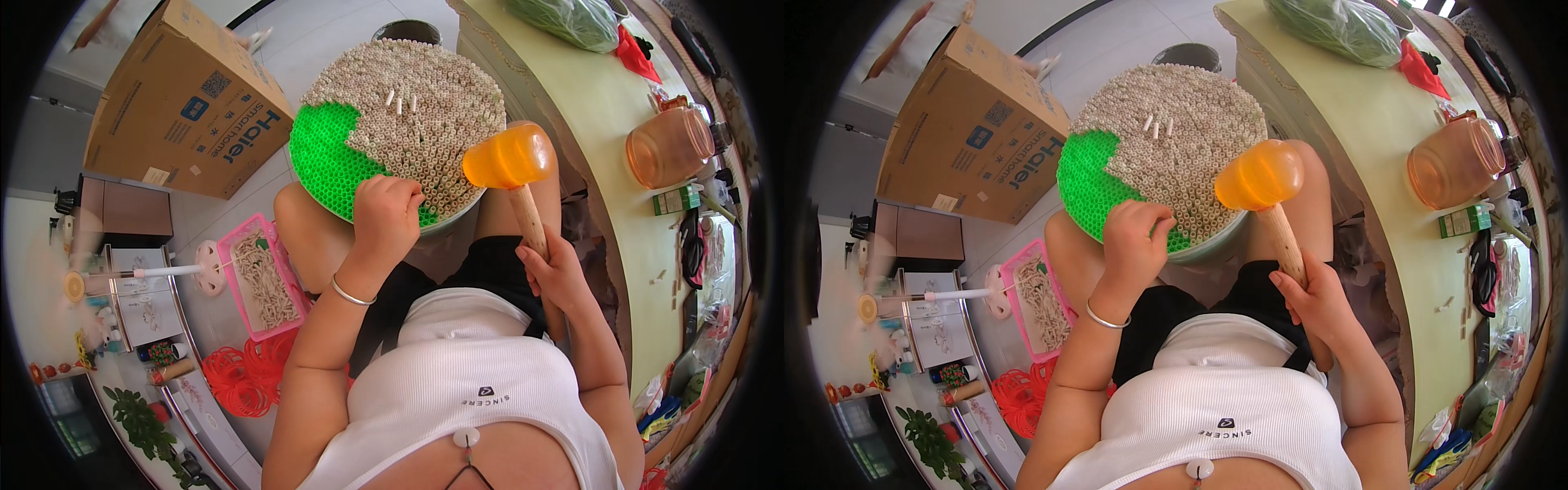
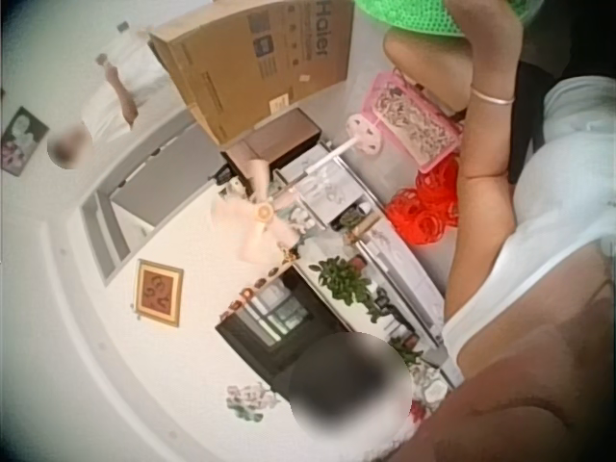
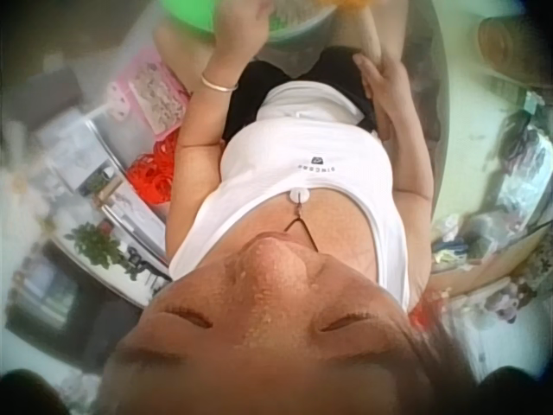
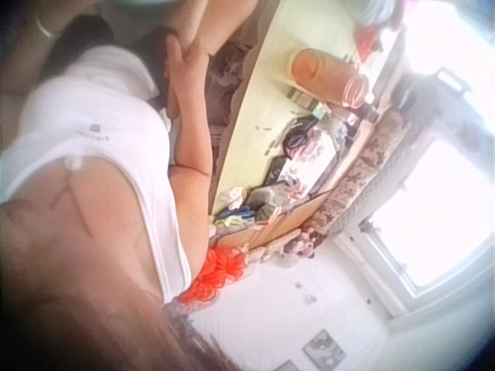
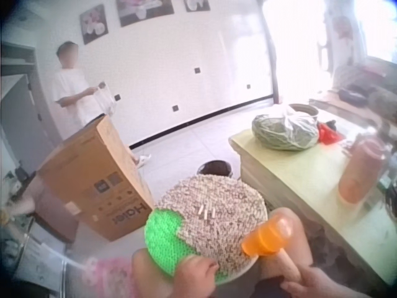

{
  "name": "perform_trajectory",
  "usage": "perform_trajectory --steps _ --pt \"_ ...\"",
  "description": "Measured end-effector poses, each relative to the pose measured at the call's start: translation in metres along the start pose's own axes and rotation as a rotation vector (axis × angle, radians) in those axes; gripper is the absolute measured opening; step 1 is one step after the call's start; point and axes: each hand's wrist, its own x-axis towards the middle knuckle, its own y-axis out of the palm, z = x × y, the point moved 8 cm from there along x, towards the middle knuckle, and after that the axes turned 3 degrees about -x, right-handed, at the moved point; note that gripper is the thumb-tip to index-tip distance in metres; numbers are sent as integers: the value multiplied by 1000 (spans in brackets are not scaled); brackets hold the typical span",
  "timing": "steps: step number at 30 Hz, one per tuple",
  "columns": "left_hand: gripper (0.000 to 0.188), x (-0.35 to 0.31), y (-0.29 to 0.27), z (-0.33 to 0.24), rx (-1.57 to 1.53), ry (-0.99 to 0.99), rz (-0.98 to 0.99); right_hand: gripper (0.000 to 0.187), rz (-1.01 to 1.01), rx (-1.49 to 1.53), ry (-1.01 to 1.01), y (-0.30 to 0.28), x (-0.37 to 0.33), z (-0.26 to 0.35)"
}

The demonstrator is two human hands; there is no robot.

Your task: The person picks up white cylindrical pegs from a tray and inserts them into a circular green grid, then uses a yellow mallet to tap the pegs into the holes.

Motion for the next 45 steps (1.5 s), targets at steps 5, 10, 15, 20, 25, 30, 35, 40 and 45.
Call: perform_trajectory --steps 5,10,15,20,25,30,35,40,45 --pt "6 -7 1 15 -98 -183 -63 20 8 14 -8 0 1 -1" --pt "7 -9 2 15 -131 -258 -22 20 8 9 -5 -1 2 -4" --pt "7 -6 4 6 -20 -136 8 20 13 12 -1 -1 1 -2" --pt "9 1 11 -9 156 -27 147 19 11 11 5 -2 1 0" --pt "10 3 14 -6 154 -46 168 21 -10 -72 8 -2 -8 8" --pt "16 -14 1 17 -23 -300 127 28 81 -140 -41 4 -24 27" --pt "18 -37 -24 31 -161 -407 -36 33 50 -213 -342 14 -39 70" --pt "14 -37 -26 31 -132 -372 -49 33 86 -565 -257 30 -10 60" --pt "14 -33 -26 30 -77 -283 -44 29 23 -331 -84 12 -14 48"
